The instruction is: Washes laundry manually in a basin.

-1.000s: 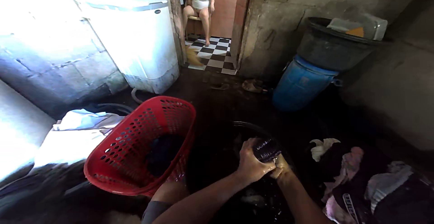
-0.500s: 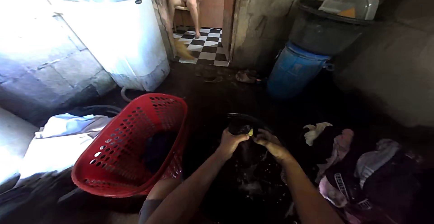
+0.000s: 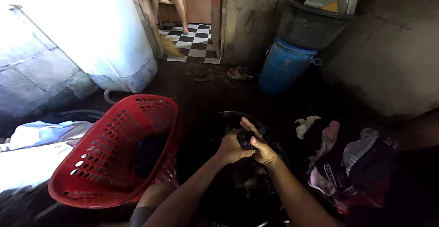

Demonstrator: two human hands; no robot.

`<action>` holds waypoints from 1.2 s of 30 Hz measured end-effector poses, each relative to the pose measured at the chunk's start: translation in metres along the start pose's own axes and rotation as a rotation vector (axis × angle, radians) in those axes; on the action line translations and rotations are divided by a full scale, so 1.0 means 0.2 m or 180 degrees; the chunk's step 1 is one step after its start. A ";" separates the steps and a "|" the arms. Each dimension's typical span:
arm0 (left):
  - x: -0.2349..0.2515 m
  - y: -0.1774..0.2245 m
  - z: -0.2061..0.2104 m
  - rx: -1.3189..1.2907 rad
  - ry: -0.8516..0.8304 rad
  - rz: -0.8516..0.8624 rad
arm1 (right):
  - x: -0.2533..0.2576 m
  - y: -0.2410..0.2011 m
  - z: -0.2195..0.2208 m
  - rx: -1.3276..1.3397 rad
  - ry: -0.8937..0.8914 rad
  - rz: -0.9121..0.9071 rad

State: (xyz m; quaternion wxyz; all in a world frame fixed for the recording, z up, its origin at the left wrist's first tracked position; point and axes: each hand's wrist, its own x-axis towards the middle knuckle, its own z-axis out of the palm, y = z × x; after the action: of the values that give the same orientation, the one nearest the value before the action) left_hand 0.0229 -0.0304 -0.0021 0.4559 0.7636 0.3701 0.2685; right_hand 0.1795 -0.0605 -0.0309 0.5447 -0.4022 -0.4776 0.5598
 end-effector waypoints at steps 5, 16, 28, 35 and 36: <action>-0.03 -0.01 0.05 0.0109 0.0212 0.0151 | 0.00 0.03 0.06 0.0031 0.0422 0.0159; 0.02 -0.11 0.11 -0.1536 0.0677 -0.0066 | -0.03 0.00 0.19 -0.0140 0.0791 0.0329; -0.02 -0.05 0.06 -0.2183 0.0684 -0.0431 | -0.09 0.02 0.24 0.0110 0.0428 0.0128; 0.03 -0.11 0.04 -0.2714 0.1110 -0.0968 | -0.04 -0.03 0.24 -0.0454 0.1221 -0.0387; 0.03 -0.13 0.03 -0.2706 0.1118 -0.1182 | -0.03 -0.05 0.21 -0.0555 0.1254 -0.0574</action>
State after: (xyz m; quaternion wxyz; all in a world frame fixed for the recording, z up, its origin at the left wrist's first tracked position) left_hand 0.0230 -0.0206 -0.0287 0.6979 0.3745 0.4289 0.4345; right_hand 0.1421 -0.0715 -0.0128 0.6384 -0.5050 -0.4427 0.3762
